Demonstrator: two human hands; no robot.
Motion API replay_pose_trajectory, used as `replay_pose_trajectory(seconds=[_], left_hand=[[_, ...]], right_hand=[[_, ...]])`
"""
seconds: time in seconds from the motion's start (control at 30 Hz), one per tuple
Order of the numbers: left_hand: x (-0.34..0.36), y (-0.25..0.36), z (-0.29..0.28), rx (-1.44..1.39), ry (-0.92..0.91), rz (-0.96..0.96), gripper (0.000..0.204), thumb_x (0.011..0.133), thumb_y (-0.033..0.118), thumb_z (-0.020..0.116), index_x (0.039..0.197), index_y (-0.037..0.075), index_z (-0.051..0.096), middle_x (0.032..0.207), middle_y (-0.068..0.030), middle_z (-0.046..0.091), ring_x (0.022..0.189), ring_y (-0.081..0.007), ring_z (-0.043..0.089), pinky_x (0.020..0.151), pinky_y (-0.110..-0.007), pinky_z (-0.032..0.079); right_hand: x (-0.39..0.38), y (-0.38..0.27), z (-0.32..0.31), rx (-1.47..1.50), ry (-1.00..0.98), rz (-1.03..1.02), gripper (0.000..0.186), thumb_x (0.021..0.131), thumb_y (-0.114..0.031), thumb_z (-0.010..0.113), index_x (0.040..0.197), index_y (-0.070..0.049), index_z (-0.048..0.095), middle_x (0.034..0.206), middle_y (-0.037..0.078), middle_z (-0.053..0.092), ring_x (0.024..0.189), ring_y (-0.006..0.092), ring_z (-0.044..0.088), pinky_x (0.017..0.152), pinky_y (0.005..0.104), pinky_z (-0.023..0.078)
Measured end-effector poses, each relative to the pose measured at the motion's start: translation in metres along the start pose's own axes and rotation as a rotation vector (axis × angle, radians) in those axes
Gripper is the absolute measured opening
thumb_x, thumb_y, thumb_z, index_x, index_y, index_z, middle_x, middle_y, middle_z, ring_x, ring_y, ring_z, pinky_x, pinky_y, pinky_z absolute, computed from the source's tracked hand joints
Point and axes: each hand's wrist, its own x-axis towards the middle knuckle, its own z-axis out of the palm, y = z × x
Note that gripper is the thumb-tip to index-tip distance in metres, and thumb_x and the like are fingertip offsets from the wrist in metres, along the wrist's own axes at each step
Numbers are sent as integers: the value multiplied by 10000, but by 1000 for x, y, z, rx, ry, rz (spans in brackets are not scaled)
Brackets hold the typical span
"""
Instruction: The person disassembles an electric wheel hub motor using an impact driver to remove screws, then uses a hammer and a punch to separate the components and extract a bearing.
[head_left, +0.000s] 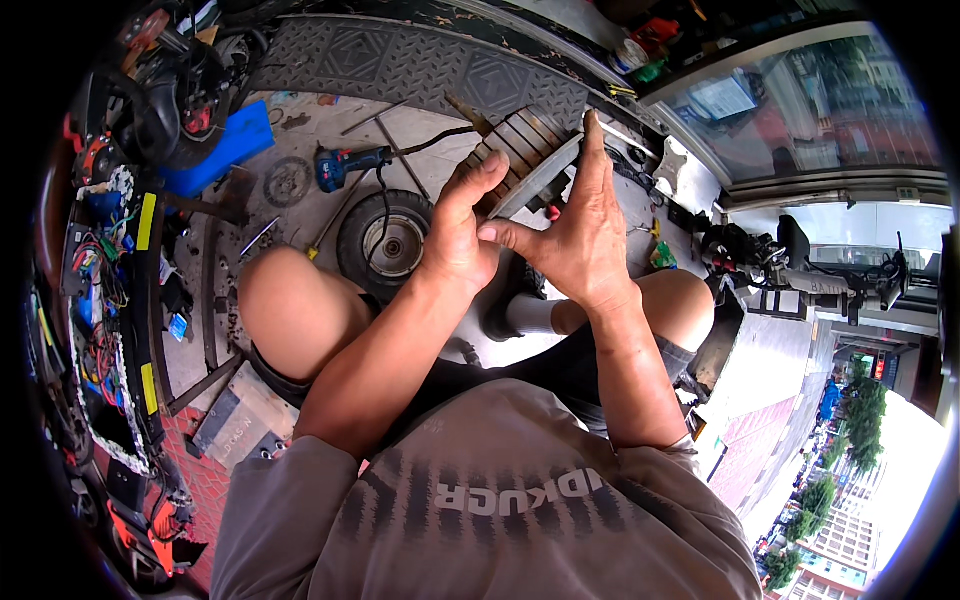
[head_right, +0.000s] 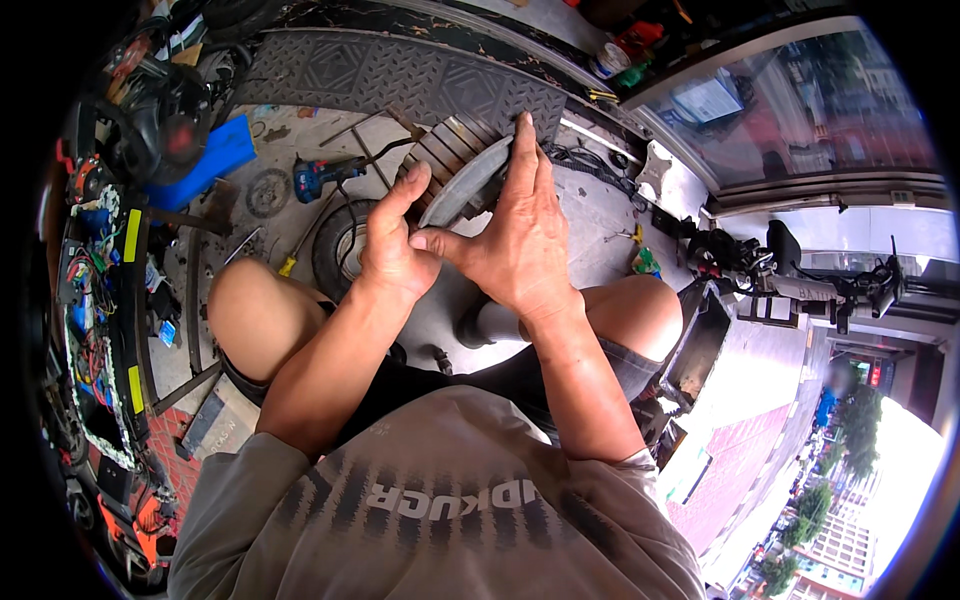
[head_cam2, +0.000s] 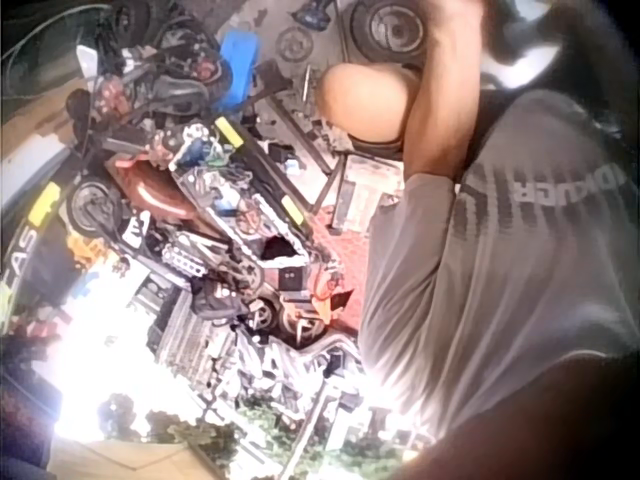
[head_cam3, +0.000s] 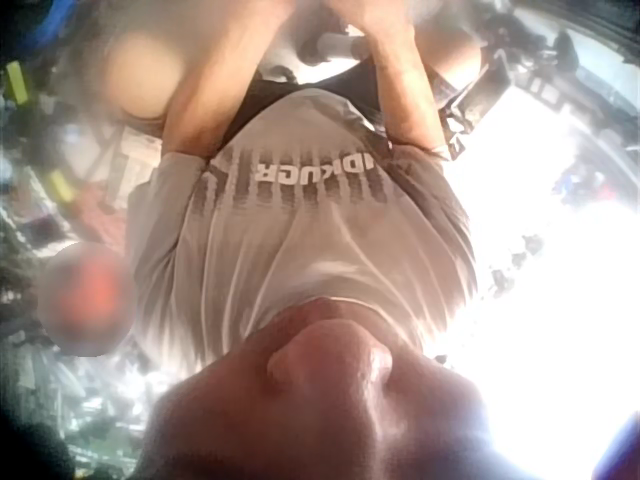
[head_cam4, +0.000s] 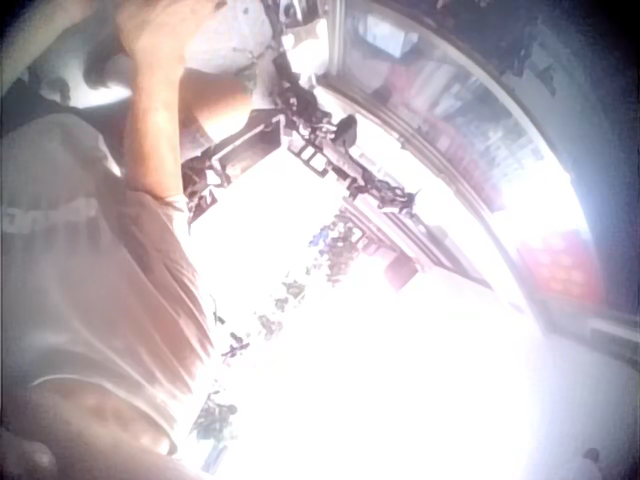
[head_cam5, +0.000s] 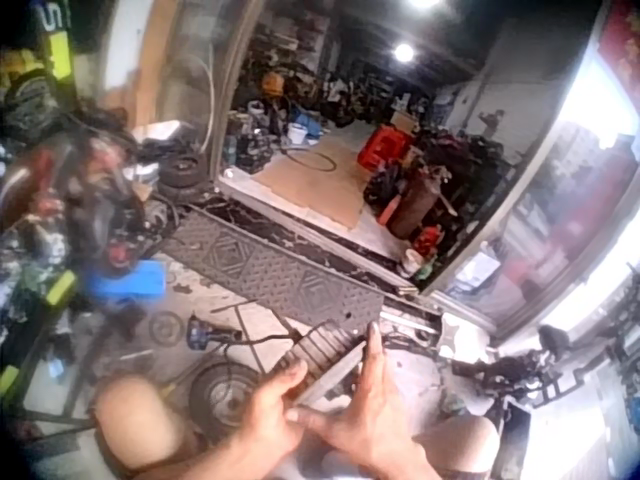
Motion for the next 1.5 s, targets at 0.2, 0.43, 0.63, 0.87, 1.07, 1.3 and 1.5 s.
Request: replay_pose_trajectory(seconds=[0.2, 0.43, 0.63, 0.87, 1.07, 1.3, 1.5], left_hand=[[3, -3, -8, 12, -37, 12, 597, 941, 357, 679, 1391, -26, 593, 1289, -151, 698, 1117, -264, 703, 934, -399, 578], [8, -6, -10, 25, -11, 57, 551, 947, 313, 681, 1372, -28, 603, 1274, -146, 704, 1140, -261, 695, 1006, -411, 546], [9, -5, -16, -21, 13, 51, 518, 948, 290, 687, 1352, -26, 619, 1267, -144, 708, 1153, -255, 688, 1054, -403, 516], [10, -4, -15, 11, 18, 38, 509, 943, 286, 695, 1336, -29, 625, 1234, -142, 717, 1129, -253, 698, 1041, -407, 524], [8, -6, -13, 18, 29, 38, 495, 934, 280, 699, 1305, -42, 640, 1209, -159, 722, 1087, -254, 712, 990, -390, 555], [12, -13, -21, 35, 55, 95, 371, 883, 184, 756, 1188, -23, 716, 1056, -110, 767, 951, -180, 728, 922, -325, 563], [13, -11, -30, 320, 207, 120, 846, 724, 171, 945, 1364, -102, 465, 1222, -182, 657, 1116, -241, 662, 1013, -369, 529]], right_hand=[[1, 2, -1, 89, -35, 64, 1504, 561, -497, 999, 1604, 101, 96, 1462, 353, 482, 1330, 473, 549, 1089, 481, 491], [4, 14, 11, 225, -81, 165, 1470, 582, -485, 997, 1588, 127, 117, 1505, 360, 450, 1384, 449, 518, 1137, 466, 455], [1, 7, 23, 342, 13, 215, 1405, 578, -448, 1005, 1568, 117, 183, 1449, 318, 502, 1340, 424, 549, 1129, 468, 461], [2, 11, 21, 318, -1, 181, 1401, 568, -418, 1003, 1573, 109, 182, 1449, 305, 500, 1346, 422, 532, 1137, 469, 447], [1, 14, 21, 243, -6, 185, 1379, 572, -405, 986, 1571, 110, 187, 1448, 309, 499, 1370, 430, 504, 1144, 480, 433], [-5, 17, 26, 558, -29, 189, 1274, 661, -260, 968, 1575, 95, 154, 1406, 278, 543, 1292, 324, 580, 1117, 414, 462], [-3, 66, 3, 969, -205, 342, 1056, 868, -562, 795, 1587, 44, 315, 1446, 201, 554, 1262, 278, 587, 1030, 430, 518]])
